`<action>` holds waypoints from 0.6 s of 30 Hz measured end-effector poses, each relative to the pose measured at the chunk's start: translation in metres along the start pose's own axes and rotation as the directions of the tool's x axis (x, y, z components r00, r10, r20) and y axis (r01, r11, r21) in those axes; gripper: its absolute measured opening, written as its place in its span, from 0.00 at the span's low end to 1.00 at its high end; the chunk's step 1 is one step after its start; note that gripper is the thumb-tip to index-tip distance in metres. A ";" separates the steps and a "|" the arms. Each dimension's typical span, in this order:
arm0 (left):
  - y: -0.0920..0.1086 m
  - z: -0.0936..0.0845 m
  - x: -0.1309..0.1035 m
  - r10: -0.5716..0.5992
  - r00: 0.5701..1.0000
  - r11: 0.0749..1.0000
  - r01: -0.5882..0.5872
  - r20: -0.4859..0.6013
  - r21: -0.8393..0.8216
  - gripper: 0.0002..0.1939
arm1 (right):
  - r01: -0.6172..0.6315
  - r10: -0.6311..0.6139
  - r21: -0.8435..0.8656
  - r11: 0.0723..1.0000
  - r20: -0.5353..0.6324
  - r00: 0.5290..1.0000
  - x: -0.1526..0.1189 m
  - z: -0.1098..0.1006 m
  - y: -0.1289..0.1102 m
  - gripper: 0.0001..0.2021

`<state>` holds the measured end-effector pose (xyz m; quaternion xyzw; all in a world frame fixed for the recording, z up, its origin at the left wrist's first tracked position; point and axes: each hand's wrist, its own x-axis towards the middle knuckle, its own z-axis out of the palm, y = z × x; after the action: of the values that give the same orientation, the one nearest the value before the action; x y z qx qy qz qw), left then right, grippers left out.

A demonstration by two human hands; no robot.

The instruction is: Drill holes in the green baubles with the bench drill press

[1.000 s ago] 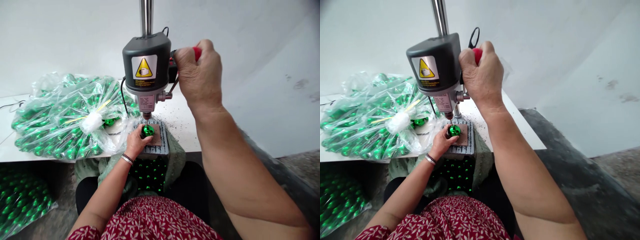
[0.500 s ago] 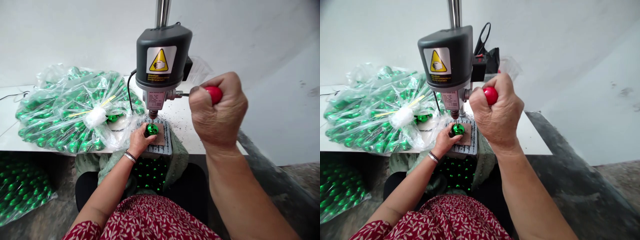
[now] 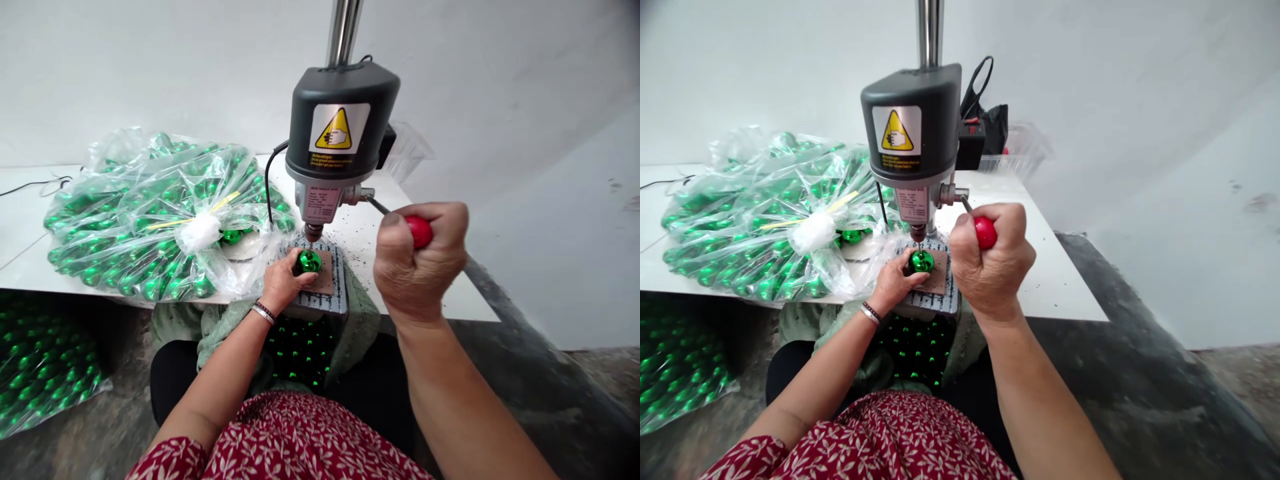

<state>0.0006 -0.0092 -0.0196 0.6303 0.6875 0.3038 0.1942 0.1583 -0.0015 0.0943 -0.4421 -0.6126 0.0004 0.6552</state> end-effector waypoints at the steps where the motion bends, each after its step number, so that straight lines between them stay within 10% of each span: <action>1: 0.000 0.000 0.000 -0.002 1.000 1.000 0.002 0.001 -0.004 0.27 | 0.014 -0.014 0.006 1.000 -0.009 1.000 -0.002 0.000 0.001 0.06; 12: -0.001 0.000 0.001 -0.011 1.000 1.000 0.011 -0.010 -0.007 0.26 | 0.093 -0.090 0.054 0.994 -0.064 0.994 -0.032 0.006 0.020 0.03; 18: -0.001 0.006 0.005 -0.031 0.998 0.978 0.018 -0.057 -0.209 0.21 | -0.062 0.057 0.150 0.987 0.038 0.998 0.039 0.014 -0.009 0.10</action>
<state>0.0027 -0.0038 -0.0241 0.5885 0.6652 0.3906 0.2423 0.1519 0.0221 0.1283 -0.4094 -0.6083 0.0740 0.6759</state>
